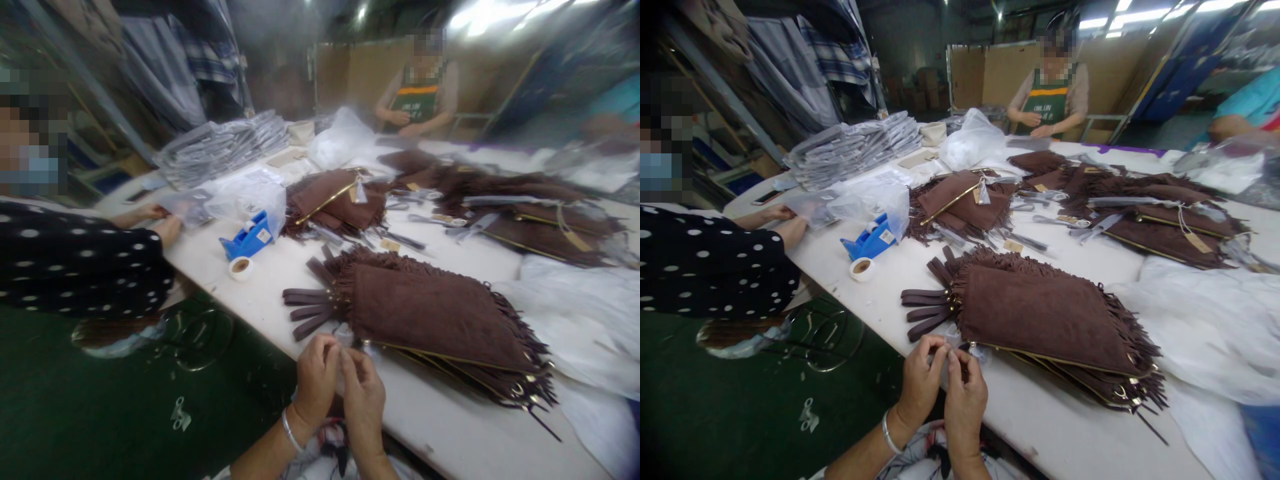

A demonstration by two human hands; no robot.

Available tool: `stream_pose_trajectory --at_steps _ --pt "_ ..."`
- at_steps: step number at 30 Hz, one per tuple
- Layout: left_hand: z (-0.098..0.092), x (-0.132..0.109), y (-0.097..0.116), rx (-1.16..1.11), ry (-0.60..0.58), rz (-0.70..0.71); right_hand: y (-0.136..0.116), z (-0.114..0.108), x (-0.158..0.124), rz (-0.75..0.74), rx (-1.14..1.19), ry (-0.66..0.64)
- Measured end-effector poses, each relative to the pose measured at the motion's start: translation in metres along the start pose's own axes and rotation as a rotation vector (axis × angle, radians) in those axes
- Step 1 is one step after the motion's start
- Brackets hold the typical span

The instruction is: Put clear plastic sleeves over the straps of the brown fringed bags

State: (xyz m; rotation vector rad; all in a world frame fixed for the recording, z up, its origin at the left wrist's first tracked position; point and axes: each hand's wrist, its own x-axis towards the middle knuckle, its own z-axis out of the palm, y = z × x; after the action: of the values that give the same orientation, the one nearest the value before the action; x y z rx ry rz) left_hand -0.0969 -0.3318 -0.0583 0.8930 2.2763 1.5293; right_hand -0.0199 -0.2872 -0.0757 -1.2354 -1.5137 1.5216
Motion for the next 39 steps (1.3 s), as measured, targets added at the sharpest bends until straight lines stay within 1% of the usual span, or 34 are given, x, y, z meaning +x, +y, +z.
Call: stream_pose_trajectory --at_steps 2,4,6,8,10,14,16,19,21,22,24,27,29,31,35,39 --pt "-0.002 0.000 0.000 0.039 -0.027 0.026 -0.004 -0.005 -0.002 -0.066 -0.059 -0.039" --pt "-0.004 0.002 0.001 0.013 -0.061 0.007 -0.007 -0.011 -0.003 -0.110 -0.085 -0.088" --pt "-0.006 0.006 0.002 -0.073 -0.110 -0.036 -0.010 -0.015 -0.001 -0.094 -0.076 -0.134" --pt "-0.009 0.010 0.004 -0.165 -0.163 -0.069 -0.011 -0.016 0.001 -0.027 -0.032 -0.153" --pt "-0.012 0.012 0.004 -0.213 -0.199 -0.082 -0.011 -0.013 0.004 0.059 0.059 -0.153" --pt "-0.021 0.013 0.004 -0.196 -0.233 -0.059 -0.010 -0.007 0.008 0.273 0.321 -0.156" --pt "-0.026 0.013 0.004 -0.154 -0.270 -0.014 -0.010 -0.005 0.009 0.367 0.405 -0.167" --pt "-0.032 0.011 0.004 -0.052 -0.339 0.131 -0.010 -0.005 0.011 0.429 0.446 -0.169" --pt "-0.034 0.011 0.004 0.007 -0.362 0.211 -0.008 -0.004 0.012 0.443 0.456 -0.143" --pt "-0.034 0.012 0.004 0.019 -0.366 0.226 -0.006 -0.003 0.012 0.449 0.464 -0.125" --pt "-0.033 0.013 0.004 0.000 -0.367 0.205 -0.003 -0.001 0.012 0.458 0.488 -0.098" --pt "-0.032 0.016 0.003 -0.092 -0.372 0.124 -0.001 0.000 0.011 0.458 0.506 -0.075" --pt "-0.032 0.018 0.002 -0.127 -0.373 0.100 -0.002 0.000 0.011 0.450 0.498 -0.068" --pt "-0.032 0.018 -0.001 -0.110 -0.368 0.117 -0.002 0.000 0.011 0.428 0.484 -0.075" --pt "-0.033 0.016 -0.004 -0.046 -0.351 0.157 0.000 0.001 0.010 0.366 0.455 -0.131" --pt "-0.034 0.014 -0.005 0.001 -0.367 0.196 0.003 0.001 0.010 0.335 0.428 -0.145"
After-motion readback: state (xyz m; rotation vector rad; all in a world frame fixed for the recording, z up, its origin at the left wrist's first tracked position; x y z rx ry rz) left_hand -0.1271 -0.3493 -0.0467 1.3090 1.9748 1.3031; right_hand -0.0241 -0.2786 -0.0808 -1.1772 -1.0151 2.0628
